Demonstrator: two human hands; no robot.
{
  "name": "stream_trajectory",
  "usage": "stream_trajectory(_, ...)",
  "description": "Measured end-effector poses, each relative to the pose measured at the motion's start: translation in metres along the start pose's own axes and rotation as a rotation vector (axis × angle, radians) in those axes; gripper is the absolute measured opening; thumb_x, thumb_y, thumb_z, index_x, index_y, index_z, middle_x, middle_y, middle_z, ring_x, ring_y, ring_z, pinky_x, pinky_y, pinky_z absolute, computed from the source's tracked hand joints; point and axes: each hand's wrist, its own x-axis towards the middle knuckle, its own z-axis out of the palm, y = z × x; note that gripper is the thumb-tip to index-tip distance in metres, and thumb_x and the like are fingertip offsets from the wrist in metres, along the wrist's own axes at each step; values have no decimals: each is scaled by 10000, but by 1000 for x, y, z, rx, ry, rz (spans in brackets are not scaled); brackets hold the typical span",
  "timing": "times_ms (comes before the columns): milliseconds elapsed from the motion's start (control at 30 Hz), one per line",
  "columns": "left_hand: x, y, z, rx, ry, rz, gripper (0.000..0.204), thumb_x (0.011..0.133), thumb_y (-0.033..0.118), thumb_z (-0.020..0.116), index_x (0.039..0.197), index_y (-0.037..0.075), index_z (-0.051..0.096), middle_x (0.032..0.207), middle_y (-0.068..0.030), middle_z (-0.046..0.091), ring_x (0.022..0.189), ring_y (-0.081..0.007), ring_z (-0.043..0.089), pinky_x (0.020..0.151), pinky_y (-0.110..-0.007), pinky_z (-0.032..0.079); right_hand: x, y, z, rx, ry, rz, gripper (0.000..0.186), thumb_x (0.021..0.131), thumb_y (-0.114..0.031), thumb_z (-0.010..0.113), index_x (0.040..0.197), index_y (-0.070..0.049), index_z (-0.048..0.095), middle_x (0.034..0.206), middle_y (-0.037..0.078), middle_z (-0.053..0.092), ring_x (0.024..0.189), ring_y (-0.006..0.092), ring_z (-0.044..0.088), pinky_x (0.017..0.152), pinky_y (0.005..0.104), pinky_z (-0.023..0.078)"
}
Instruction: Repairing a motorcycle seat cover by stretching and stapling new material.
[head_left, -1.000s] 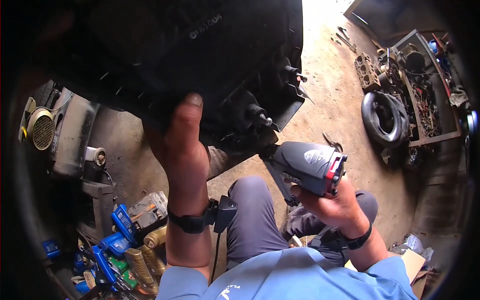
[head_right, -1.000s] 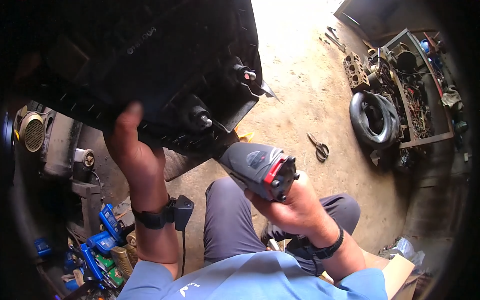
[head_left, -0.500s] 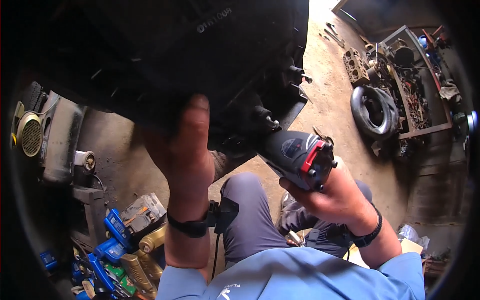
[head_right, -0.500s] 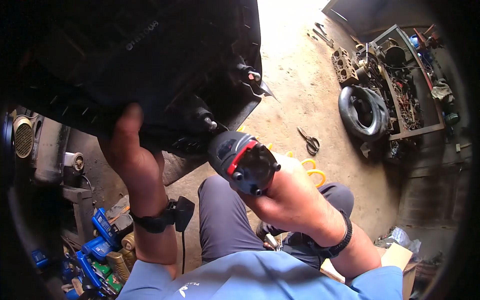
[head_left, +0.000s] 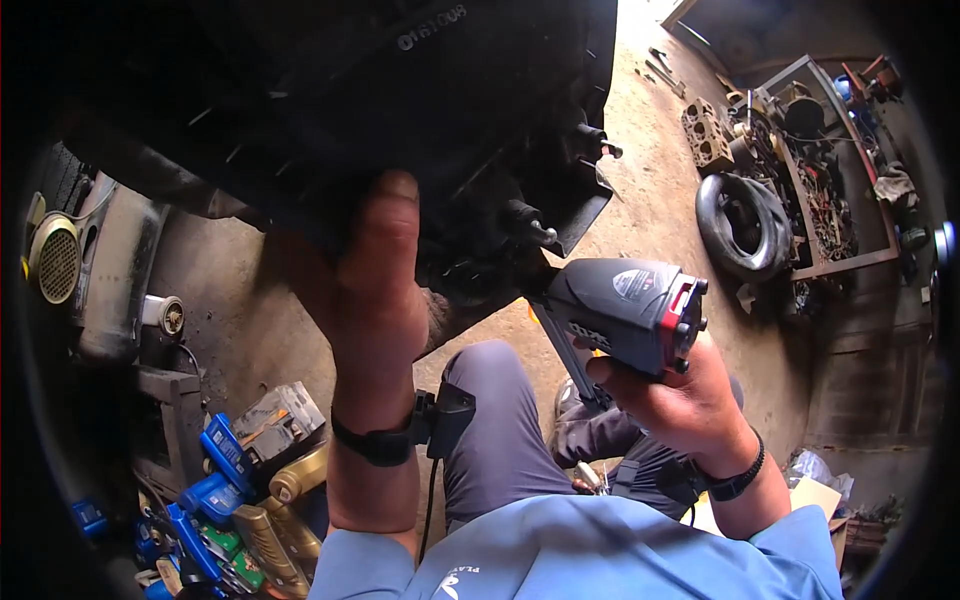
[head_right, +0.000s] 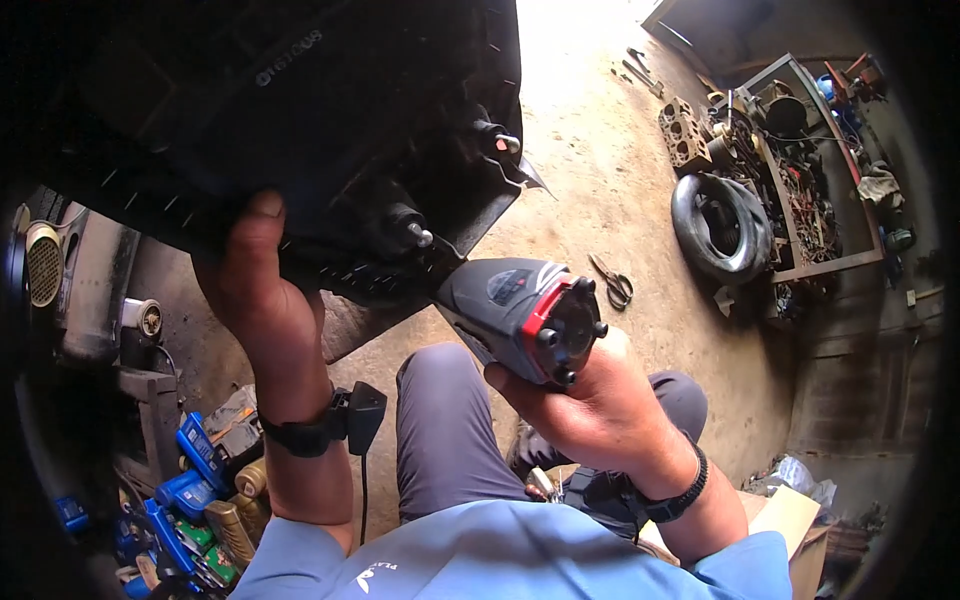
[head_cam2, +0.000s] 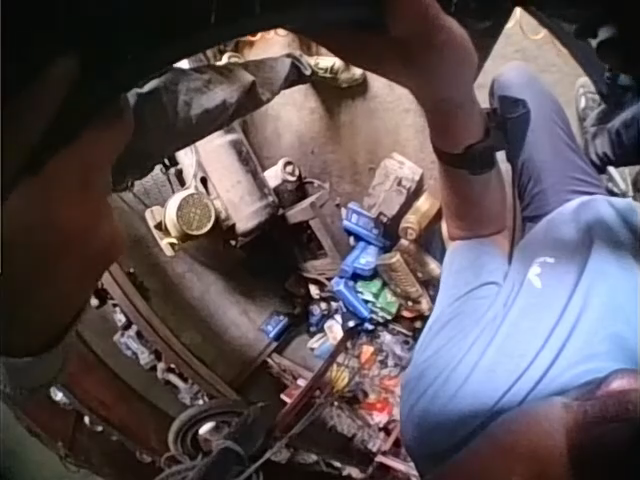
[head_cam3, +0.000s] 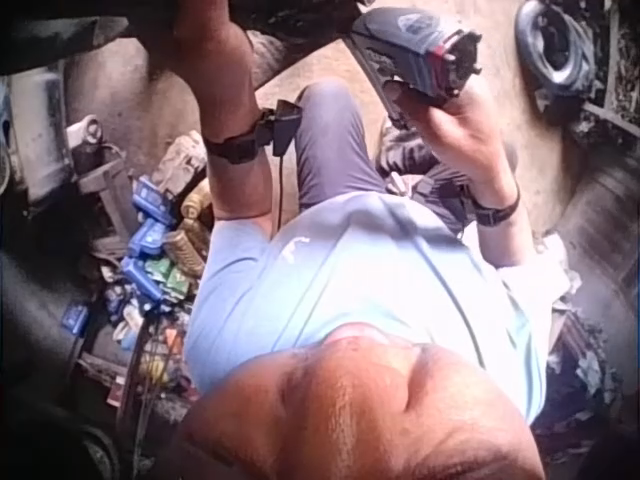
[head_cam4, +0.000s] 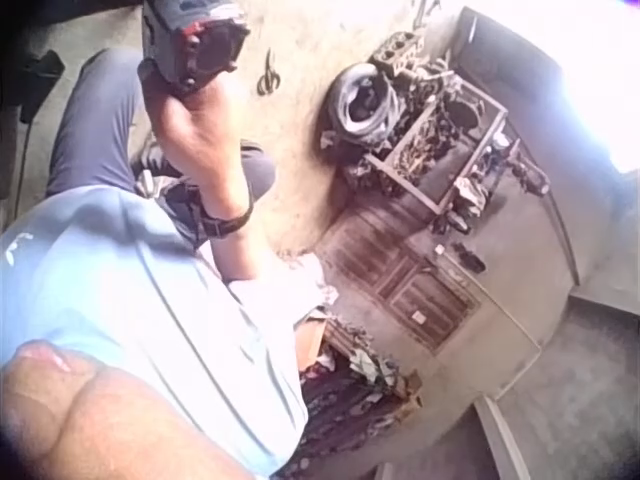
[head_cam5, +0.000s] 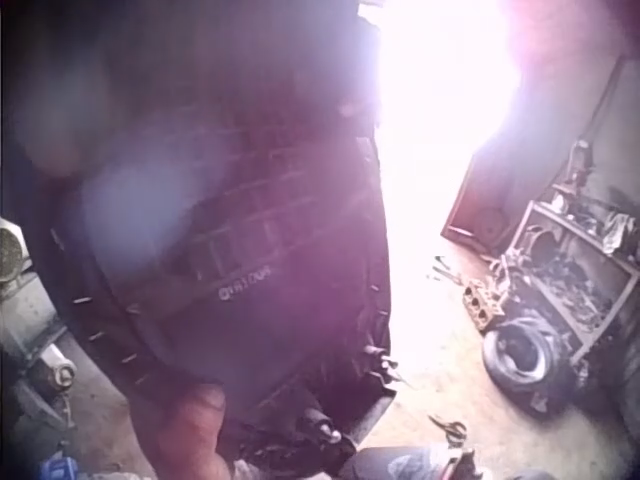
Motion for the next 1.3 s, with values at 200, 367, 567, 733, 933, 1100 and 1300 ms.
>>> stream_trajectory(200,41,57,10,-550,358,-981,682,933,213,836,1515,-55,603,1452,-187,693,1284,-290,704,1167,-392,560,6,2,-5,-84,-42,-75,392,999,-106,797,1373,-13,727,1143,173,789,1009,269,767,936,387,600)
stream_trajectory(367,42,49,0,-739,374,-977,736,917,206,839,1549,-61,574,1508,-201,666,1315,-299,694,1190,-406,549,6,3,-3,-185,-54,-111,361,986,-109,805,1337,-44,753,1033,165,808,926,302,804,864,385,619)
stream_trajectory(567,22,30,-1,-922,285,-700,736,928,192,804,1571,-64,555,1531,-210,650,1327,-304,687,1186,-411,551,5,11,7,-153,-43,-56,304,987,-138,804,1278,-56,771,968,165,810,887,340,820,814,391,624)
stream_trajectory(733,13,22,1,-773,214,-534,663,944,202,801,1517,-64,600,1504,-210,662,1319,-302,688,1172,-417,555,11,0,1,-212,-73,-70,259,984,-145,803,1230,-65,776,939,171,797,861,333,811,792,403,618)
stream_trajectory(933,3,10,3,-463,158,-437,567,963,227,813,1429,-64,673,1464,-209,682,1304,-298,693,1157,-429,561,16,-3,-13,-285,-215,-14,260,974,-152,816,1216,-63,777,935,165,789,844,320,799,791,409,610)
stream_trajectory(1100,4,18,-4,-639,205,-553,557,942,190,817,1418,-66,679,1459,-200,686,1288,-301,693,1161,-415,547,-9,0,-13,22,-20,-23,368,999,-119,815,1350,-38,742,1090,113,803,958,211,761,906,348,597)
stream_trajectory(1300,43,66,7,-638,477,-1017,583,928,185,815,1423,-83,665,1461,-204,692,1297,-308,689,1180,-405,530,-10,1,-12,174,-82,250,364,1020,-91,792,1368,-9,724,1170,79,781,1050,138,698,966,342,576)
